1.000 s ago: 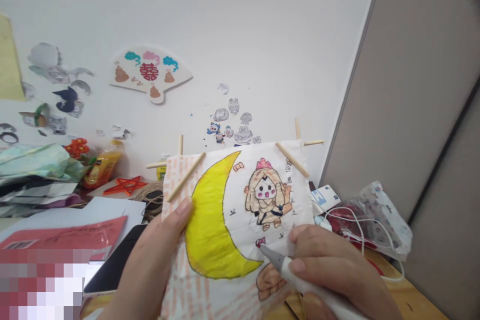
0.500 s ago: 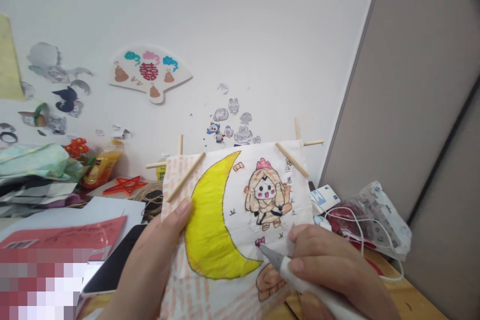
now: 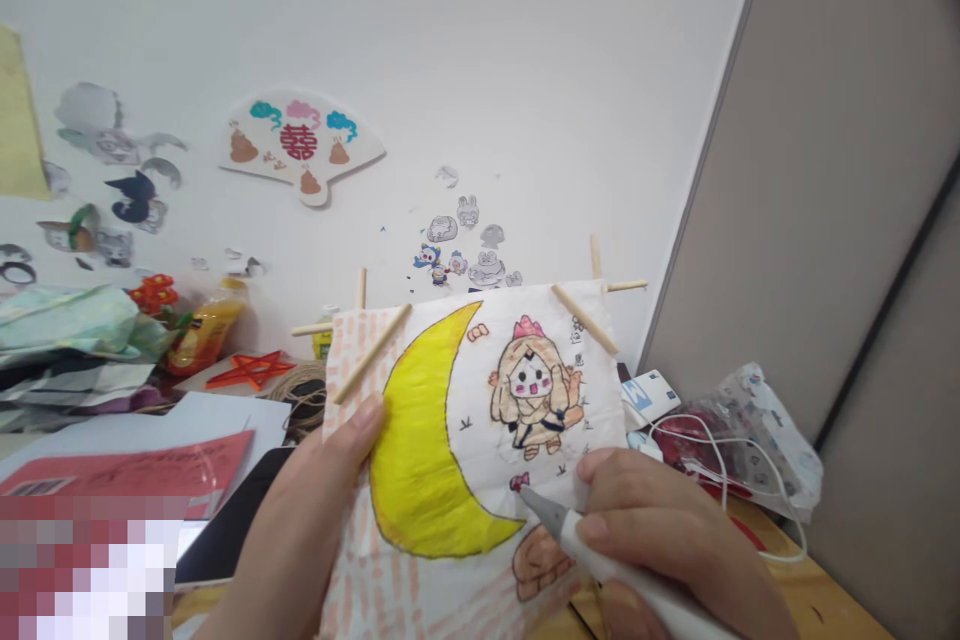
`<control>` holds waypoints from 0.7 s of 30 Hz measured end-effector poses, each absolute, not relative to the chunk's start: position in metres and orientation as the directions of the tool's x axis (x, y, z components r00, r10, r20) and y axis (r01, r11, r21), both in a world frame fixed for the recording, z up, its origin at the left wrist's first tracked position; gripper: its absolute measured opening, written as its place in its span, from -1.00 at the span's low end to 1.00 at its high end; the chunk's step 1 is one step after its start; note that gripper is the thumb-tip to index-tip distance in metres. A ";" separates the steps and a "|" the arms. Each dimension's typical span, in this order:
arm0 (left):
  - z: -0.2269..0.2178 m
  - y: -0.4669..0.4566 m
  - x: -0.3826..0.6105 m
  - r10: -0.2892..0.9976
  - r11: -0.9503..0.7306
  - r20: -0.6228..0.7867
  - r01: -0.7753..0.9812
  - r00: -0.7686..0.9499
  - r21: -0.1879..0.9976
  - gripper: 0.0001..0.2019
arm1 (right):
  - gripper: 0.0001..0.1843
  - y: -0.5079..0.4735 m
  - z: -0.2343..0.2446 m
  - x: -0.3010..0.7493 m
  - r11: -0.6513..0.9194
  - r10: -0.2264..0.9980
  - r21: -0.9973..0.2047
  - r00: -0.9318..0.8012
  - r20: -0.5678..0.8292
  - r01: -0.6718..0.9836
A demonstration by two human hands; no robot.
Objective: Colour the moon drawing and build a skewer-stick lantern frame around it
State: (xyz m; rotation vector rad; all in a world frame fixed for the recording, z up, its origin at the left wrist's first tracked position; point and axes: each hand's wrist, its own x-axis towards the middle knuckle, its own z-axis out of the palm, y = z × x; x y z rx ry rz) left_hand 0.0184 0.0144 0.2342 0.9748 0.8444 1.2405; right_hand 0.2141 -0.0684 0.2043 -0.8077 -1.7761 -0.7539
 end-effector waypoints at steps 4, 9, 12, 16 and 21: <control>0.232 0.019 0.018 0.986 0.071 -0.011 -0.359 0.166 0.931 -0.42 | -0.87 -0.068 0.205 0.212 0.579 0.170 0.119 -0.262 0.950 0.806; 0.235 0.014 0.018 0.986 0.046 0.018 -0.375 0.163 0.926 -0.46 | -0.88 -0.067 0.203 0.208 0.568 0.149 0.098 -0.220 0.964 0.817; 0.236 0.012 0.018 0.983 0.066 0.005 -0.385 0.181 0.920 -0.46 | -0.87 -0.067 0.203 0.209 0.562 0.147 0.105 -0.224 0.963 0.820; 0.229 0.020 0.016 0.974 0.029 0.058 -0.372 0.219 0.928 -0.45 | -0.87 -0.067 0.201 0.209 0.579 0.176 0.071 -0.210 0.962 0.812; 0.221 0.029 0.013 0.977 0.007 0.065 -0.340 0.202 0.941 -0.36 | -0.86 -0.066 0.198 0.206 0.571 0.167 0.041 -0.165 0.972 0.820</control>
